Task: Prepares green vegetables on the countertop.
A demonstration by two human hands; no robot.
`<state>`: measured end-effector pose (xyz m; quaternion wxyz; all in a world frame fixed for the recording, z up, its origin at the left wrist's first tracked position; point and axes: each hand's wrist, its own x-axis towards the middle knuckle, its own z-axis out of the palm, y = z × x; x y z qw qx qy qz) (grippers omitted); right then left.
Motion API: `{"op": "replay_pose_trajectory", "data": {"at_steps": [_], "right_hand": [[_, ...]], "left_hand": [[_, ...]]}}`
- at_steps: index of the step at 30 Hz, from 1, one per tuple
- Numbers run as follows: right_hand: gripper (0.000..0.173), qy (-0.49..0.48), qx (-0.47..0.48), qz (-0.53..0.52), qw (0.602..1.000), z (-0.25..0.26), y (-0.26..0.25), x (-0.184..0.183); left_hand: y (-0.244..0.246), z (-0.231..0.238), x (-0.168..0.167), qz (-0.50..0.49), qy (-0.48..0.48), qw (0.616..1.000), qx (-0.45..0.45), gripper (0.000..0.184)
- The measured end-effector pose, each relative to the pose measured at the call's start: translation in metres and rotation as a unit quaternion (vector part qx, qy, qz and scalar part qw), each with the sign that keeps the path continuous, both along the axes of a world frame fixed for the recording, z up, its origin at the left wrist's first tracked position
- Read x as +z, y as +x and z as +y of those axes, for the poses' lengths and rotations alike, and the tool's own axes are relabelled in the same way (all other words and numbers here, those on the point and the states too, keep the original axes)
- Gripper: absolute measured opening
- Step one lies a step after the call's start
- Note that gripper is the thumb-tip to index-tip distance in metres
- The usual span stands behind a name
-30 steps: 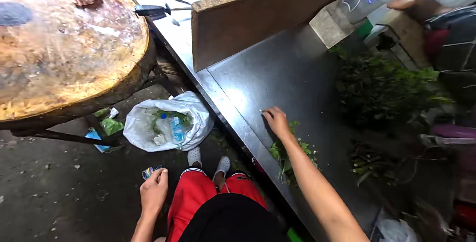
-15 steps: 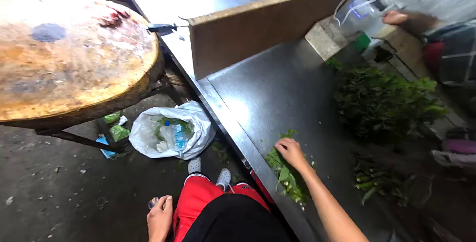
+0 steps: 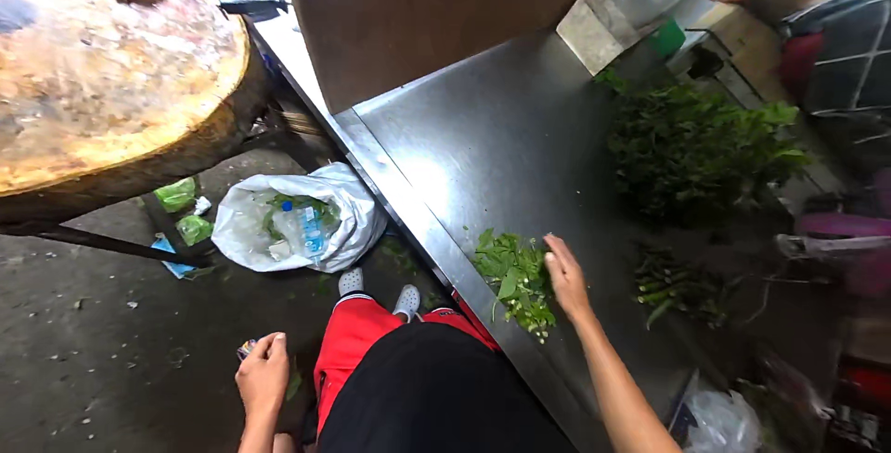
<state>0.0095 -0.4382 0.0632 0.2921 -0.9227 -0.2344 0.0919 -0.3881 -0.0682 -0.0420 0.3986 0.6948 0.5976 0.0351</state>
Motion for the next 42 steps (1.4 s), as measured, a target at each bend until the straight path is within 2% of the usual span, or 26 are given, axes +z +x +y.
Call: {"op": "replay_pose_trajectory", "data": {"at_steps": [3, 5, 7, 9, 11, 13, 15, 17, 20, 24, 28, 31, 35, 39, 42], "right_hand": [[0.062, -0.031, -0.154, -0.001, 0.988, -0.059, -0.019, -0.02], [0.072, -0.042, -0.191, 0.014, 0.98, -0.07, -0.05, -0.04], [0.079, -0.04, -0.169, -0.002, 0.985, -0.057, -0.081, -0.057], [0.084, -0.002, -0.144, -0.032, 0.989, -0.033, -0.089, -0.069], [0.084, 0.06, -0.157, -0.041, 0.985, -0.007, -0.072, -0.071], [0.082, 0.071, -0.164, -0.047, 0.983, 0.014, -0.042, -0.07], [0.078, 0.042, -0.115, -0.045, 0.991, 0.031, -0.016, -0.07], [0.073, 0.015, -0.001, -0.043, 0.999, 0.045, -0.002, -0.073], [0.065, -0.008, 0.153, -0.028, 0.988, 0.058, -0.008, -0.073], [0.062, -0.025, 0.211, -0.021, 0.977, 0.047, -0.034, -0.06], [0.061, -0.14, 0.151, -0.058, 0.977, 0.04, -0.082, -0.052], [0.053, -0.132, 0.072, -0.108, 0.983, 0.041, -0.105, -0.059], [0.045, -0.101, 0.032, -0.087, 0.991, 0.047, -0.103, -0.058], [0.046, -0.093, 0.021, -0.078, 0.992, 0.053, -0.089, -0.057], [0.045, -0.099, -0.014, -0.002, 0.995, 0.063, -0.074, -0.046]], "left_hand": [[-0.003, -0.017, -0.01, 0.006, -0.027, 1.0, -0.004, 0.033], [0.001, -0.022, -0.017, 0.002, -0.029, 0.999, -0.016, 0.033], [0.01, -0.022, -0.017, -0.006, -0.027, 0.999, -0.033, 0.034], [0.023, -0.019, -0.011, -0.008, -0.029, 0.998, -0.046, 0.034], [0.033, -0.013, -0.004, -0.006, -0.024, 0.998, -0.055, 0.034], [0.041, -0.006, 0.003, -0.01, -0.014, 0.998, -0.061, 0.034], [0.043, -0.002, 0.006, -0.02, 0.005, 0.998, -0.059, 0.035], [0.043, 0.003, 0.007, -0.027, 0.016, 0.998, -0.046, 0.034], [0.037, 0.0, 0.004, -0.026, 0.011, 0.999, -0.017, 0.034], [0.029, -0.019, -0.004, -0.019, -0.034, 0.998, 0.05, 0.033], [0.014, -0.041, -0.016, -0.017, -0.066, 0.995, 0.066, 0.032], [0.003, -0.046, -0.024, -0.013, -0.068, 0.995, 0.07, 0.031], [-0.011, -0.035, -0.024, 0.0, -0.063, 0.995, 0.08, 0.03], [-0.017, -0.016, -0.02, 0.007, -0.052, 0.995, 0.083, 0.029], [-0.021, -0.005, -0.016, 0.009, -0.04, 0.996, 0.083, 0.03]]}}
